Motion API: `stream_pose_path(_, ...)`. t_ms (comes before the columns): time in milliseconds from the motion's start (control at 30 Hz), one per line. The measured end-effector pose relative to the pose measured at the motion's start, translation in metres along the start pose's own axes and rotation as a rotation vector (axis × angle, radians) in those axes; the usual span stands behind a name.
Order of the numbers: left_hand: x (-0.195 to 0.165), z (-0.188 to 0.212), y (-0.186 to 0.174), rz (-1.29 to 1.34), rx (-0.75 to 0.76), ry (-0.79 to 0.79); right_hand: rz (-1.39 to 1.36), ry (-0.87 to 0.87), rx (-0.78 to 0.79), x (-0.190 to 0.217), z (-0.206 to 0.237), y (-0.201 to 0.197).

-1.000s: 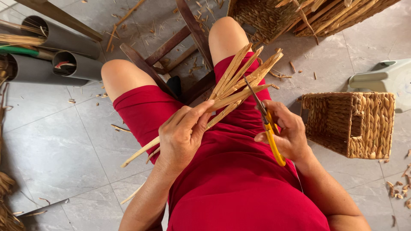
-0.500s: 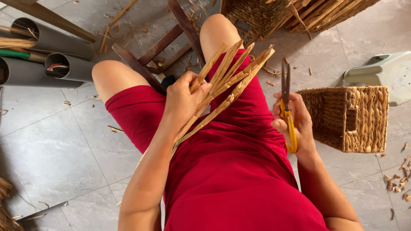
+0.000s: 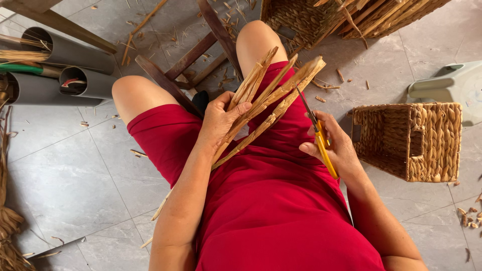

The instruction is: The person sits with a woven water-hyacinth basket on their lap and uses scissors to trim loose fibers from its edges. They then set the basket aside, lay bundles of raw stalks across their lap, and cut the stalk ends with scissors, gathering the trimmed stalks together.

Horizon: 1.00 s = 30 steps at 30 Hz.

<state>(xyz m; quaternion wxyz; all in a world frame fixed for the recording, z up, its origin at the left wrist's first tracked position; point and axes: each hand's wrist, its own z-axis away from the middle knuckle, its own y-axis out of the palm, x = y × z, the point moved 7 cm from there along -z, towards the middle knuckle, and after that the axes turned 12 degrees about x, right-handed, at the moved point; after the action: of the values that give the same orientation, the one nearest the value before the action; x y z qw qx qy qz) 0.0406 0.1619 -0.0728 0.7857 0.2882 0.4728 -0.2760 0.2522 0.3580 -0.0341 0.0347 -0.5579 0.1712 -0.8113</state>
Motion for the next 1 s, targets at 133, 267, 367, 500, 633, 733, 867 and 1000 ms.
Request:
stream_pose_path(133,-0.004,0.009,-0.002,0.056,0.02,0.046,0.032,-0.014,0.041,0.018,-0.009,0.001)
stream_pose_path(267,-0.02,0.021,0.002,-0.057,0.055,0.165,0.123,-0.069,0.069,0.039,-0.022,-0.003)
stream_pose_path(367,-0.025,0.028,0.003,-0.152,0.039,0.124,0.059,-0.036,0.097,0.043,-0.03,-0.003)
stream_pose_path(500,-0.027,0.034,0.006,-0.144,0.048,0.056,0.03,-0.107,0.128,0.048,-0.034,-0.002)
stream_pose_path(633,-0.027,0.034,0.009,-0.189,0.06,0.047,0.207,-0.086,0.072,0.039,-0.038,-0.005)
stream_pose_path(733,-0.025,0.03,0.01,-0.189,0.069,0.043,0.323,-0.067,0.006,0.029,-0.04,-0.006)
stream_pose_path(867,-0.02,0.028,0.008,-0.158,0.034,-0.056,0.265,-0.042,-0.053,0.017,-0.038,-0.006)
stream_pose_path(1000,-0.025,0.028,0.008,-0.33,0.03,-0.053,0.021,0.024,-0.061,0.003,-0.032,-0.016)
